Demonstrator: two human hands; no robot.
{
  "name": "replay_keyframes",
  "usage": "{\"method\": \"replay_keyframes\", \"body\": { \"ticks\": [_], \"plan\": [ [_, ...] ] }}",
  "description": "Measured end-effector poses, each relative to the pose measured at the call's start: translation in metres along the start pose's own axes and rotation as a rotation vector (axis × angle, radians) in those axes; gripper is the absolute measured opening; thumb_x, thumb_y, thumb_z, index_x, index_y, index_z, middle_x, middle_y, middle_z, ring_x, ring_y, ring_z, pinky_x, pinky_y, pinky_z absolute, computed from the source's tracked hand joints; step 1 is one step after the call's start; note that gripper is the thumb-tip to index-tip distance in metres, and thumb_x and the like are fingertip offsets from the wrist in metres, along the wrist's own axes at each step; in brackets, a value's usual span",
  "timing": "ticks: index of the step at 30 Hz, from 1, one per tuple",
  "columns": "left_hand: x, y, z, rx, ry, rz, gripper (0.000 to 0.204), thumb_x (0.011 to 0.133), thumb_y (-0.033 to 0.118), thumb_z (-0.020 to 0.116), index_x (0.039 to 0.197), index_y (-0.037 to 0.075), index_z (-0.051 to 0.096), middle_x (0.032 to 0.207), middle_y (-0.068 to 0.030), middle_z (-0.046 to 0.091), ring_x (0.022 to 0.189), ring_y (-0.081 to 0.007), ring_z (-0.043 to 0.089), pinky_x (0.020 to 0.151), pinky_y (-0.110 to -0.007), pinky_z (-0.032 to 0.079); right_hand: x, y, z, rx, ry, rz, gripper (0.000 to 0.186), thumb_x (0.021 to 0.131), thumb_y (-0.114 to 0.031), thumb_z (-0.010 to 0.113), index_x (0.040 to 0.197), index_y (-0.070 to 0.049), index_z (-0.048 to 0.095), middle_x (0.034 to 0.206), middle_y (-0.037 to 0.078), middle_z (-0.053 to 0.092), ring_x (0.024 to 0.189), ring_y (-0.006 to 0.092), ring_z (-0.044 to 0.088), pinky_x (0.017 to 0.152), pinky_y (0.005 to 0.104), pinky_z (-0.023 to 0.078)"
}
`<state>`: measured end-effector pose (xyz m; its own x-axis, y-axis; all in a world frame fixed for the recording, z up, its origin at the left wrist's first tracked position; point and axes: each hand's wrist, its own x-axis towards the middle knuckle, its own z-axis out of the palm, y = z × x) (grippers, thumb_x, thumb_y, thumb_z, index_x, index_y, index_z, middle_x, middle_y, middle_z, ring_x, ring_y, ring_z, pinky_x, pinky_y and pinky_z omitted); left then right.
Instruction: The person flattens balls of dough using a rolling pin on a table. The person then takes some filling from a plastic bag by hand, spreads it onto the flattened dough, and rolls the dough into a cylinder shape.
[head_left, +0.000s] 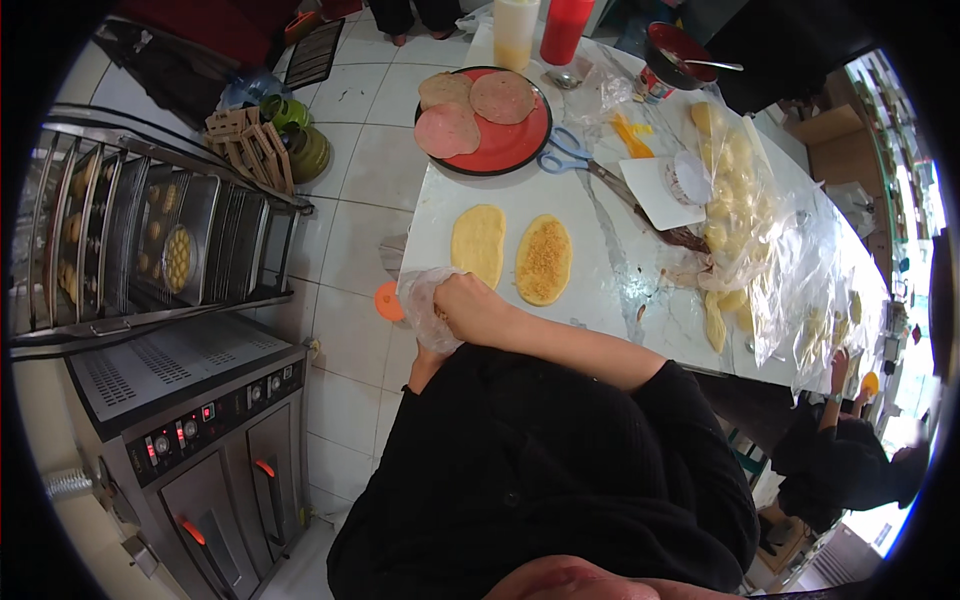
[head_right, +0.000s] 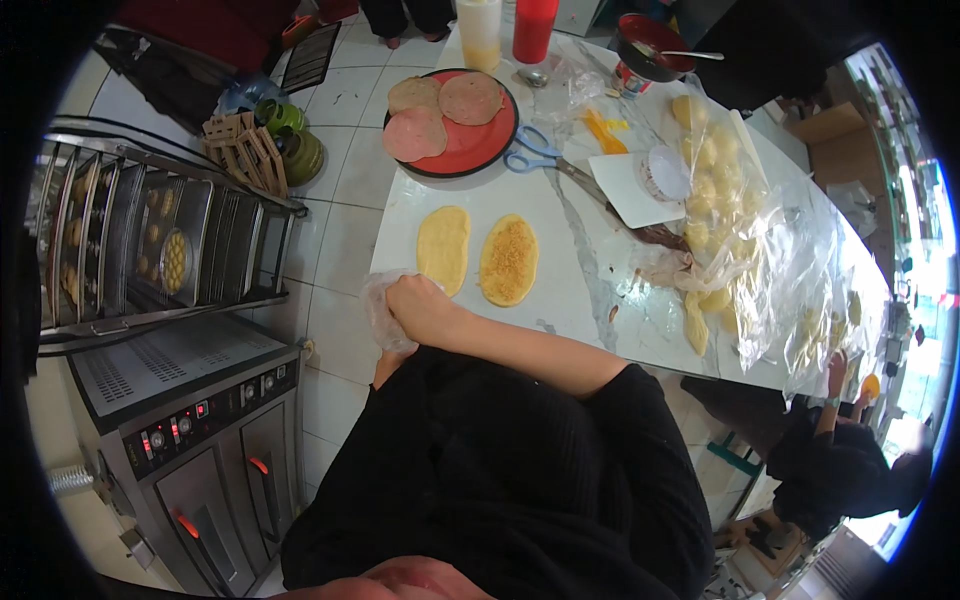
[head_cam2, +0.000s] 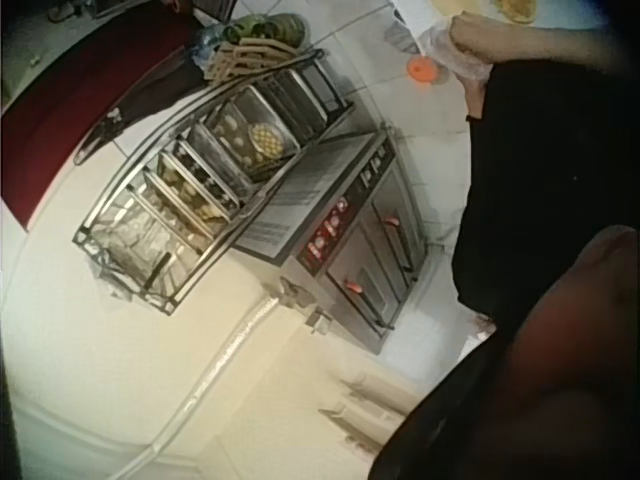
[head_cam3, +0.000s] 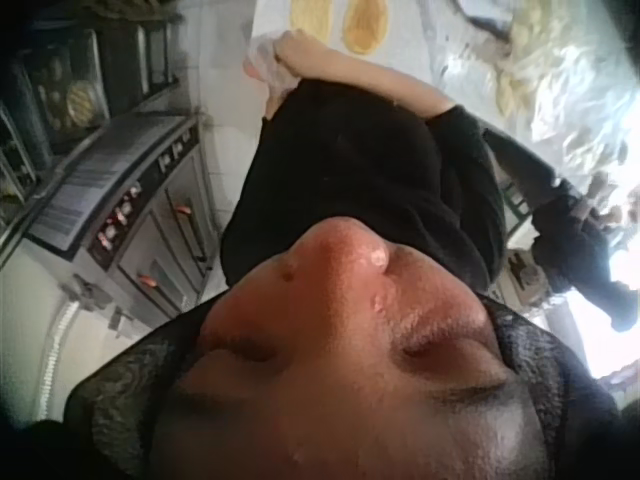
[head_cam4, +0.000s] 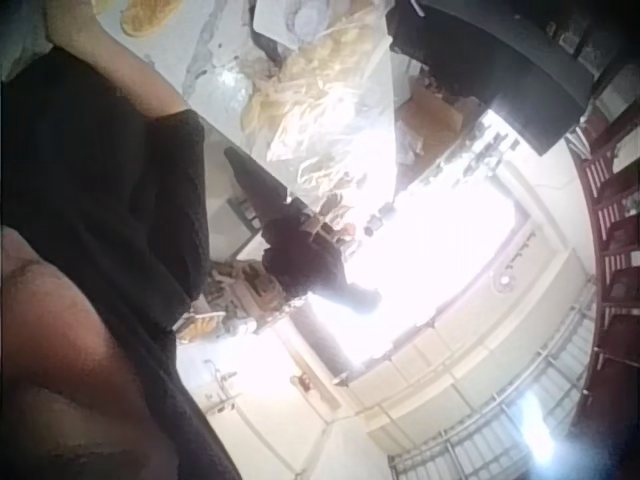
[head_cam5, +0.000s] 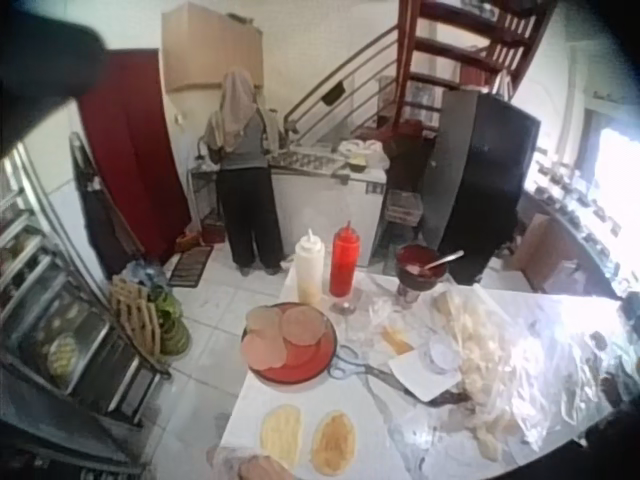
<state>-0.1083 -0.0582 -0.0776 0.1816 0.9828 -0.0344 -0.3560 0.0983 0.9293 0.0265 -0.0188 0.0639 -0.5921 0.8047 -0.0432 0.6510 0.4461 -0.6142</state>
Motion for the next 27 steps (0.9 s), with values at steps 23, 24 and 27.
{"method": "replay_keyframes", "body": {
  "ticks": [23, 24, 27],
  "plan": [
    [0.021, 0.050, -0.001, 0.502, 0.245, 0.326, 0.053, 0.080, 0.016, 0.063, 0.127, 0.009, 0.038, 0.125, -0.0090, 0.045, 0.115, -0.0214, 0.045, 0.096, -0.036, 0.038, 0.016, 0.076, -0.033, 0.302, -0.052, 0.288, 0.020, 0.067, -0.010, 0.063, 0.084, -0.002, 0.070, 0.077, 0.018, 0.065, 0.071, 0.0295, 0.064, 0.068, 0.0354, 0.050],
    [0.023, 0.051, -0.003, 0.506, 0.263, 0.335, 0.053, 0.080, 0.016, 0.063, 0.127, 0.009, 0.038, 0.125, -0.0090, 0.045, 0.115, -0.0214, 0.046, 0.096, -0.036, 0.038, 0.013, 0.081, -0.023, 0.240, -0.046, 0.285, 0.021, 0.068, -0.008, 0.061, 0.086, -0.002, 0.069, 0.080, 0.018, 0.065, 0.074, 0.0311, 0.063, 0.071, 0.0368, 0.050],
    [0.026, 0.047, -0.010, 0.484, 0.303, 0.349, 0.053, 0.080, 0.016, 0.063, 0.127, 0.008, 0.038, 0.125, -0.0090, 0.045, 0.115, -0.0214, 0.046, 0.096, -0.036, 0.039, 0.009, 0.092, -0.002, 0.202, 0.016, 0.227, 0.025, 0.070, -0.002, 0.056, 0.092, 0.000, 0.067, 0.088, 0.019, 0.065, 0.081, 0.0336, 0.062, 0.076, 0.0389, 0.049]
  ]
}}
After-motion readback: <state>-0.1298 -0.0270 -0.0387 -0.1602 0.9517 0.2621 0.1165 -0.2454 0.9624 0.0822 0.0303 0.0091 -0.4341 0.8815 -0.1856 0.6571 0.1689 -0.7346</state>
